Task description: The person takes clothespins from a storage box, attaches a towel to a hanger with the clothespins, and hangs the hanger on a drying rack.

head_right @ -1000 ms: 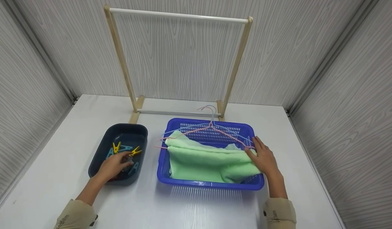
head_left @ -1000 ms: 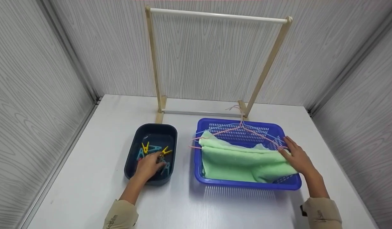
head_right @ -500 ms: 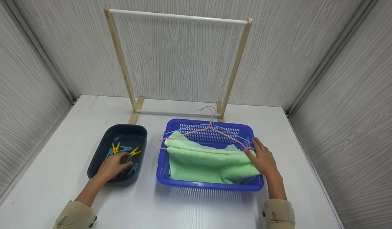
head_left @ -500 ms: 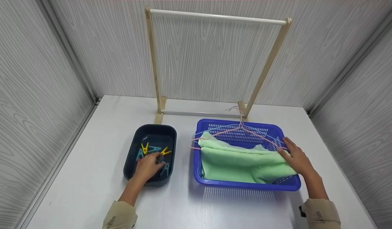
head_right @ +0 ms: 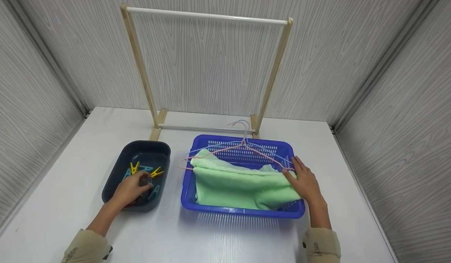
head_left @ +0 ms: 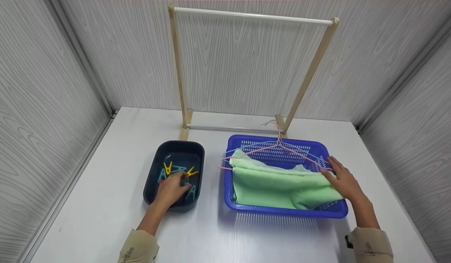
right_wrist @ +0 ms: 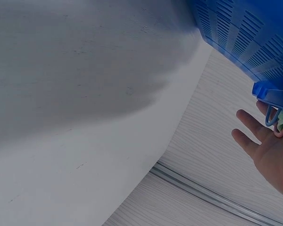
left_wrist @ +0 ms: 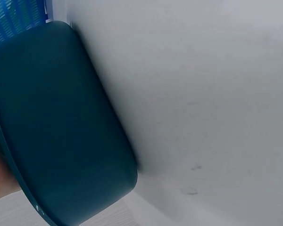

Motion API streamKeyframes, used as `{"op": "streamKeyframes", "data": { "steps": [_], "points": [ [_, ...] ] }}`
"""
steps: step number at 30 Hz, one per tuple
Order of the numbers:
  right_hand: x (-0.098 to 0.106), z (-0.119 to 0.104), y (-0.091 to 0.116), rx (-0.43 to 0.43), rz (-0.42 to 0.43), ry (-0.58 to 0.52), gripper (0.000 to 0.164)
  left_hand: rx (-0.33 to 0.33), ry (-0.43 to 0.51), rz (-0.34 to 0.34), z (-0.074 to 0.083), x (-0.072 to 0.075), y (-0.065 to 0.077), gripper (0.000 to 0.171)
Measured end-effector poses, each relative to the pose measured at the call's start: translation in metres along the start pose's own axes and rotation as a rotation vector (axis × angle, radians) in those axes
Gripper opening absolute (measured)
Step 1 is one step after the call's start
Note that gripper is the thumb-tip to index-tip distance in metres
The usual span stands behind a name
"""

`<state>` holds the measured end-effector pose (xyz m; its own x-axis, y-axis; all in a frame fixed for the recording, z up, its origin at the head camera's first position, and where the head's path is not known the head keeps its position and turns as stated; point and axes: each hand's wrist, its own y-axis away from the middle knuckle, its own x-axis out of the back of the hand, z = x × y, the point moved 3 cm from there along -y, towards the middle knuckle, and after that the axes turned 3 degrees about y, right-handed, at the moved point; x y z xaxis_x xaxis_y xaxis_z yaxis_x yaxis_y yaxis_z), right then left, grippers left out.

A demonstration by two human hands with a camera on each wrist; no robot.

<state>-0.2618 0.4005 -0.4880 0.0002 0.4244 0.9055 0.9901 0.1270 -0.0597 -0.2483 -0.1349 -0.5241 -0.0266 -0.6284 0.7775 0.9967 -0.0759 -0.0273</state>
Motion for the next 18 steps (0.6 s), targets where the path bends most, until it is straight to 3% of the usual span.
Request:
{"op": "streamKeyframes", "data": {
  "steps": [6,18],
  "points": [
    [0.0006,0.0008,0.0003,0.008,0.012,-0.009,0.067,-0.027,0.002,0.025,0.0008,0.0027,0.001,0.038],
    [0.0027,0.0004,0.0032,-0.024,0.001,-0.031,0.07,-0.016,0.028,0.041,0.0027,0.0078,0.0045,0.035]
  ]
}}
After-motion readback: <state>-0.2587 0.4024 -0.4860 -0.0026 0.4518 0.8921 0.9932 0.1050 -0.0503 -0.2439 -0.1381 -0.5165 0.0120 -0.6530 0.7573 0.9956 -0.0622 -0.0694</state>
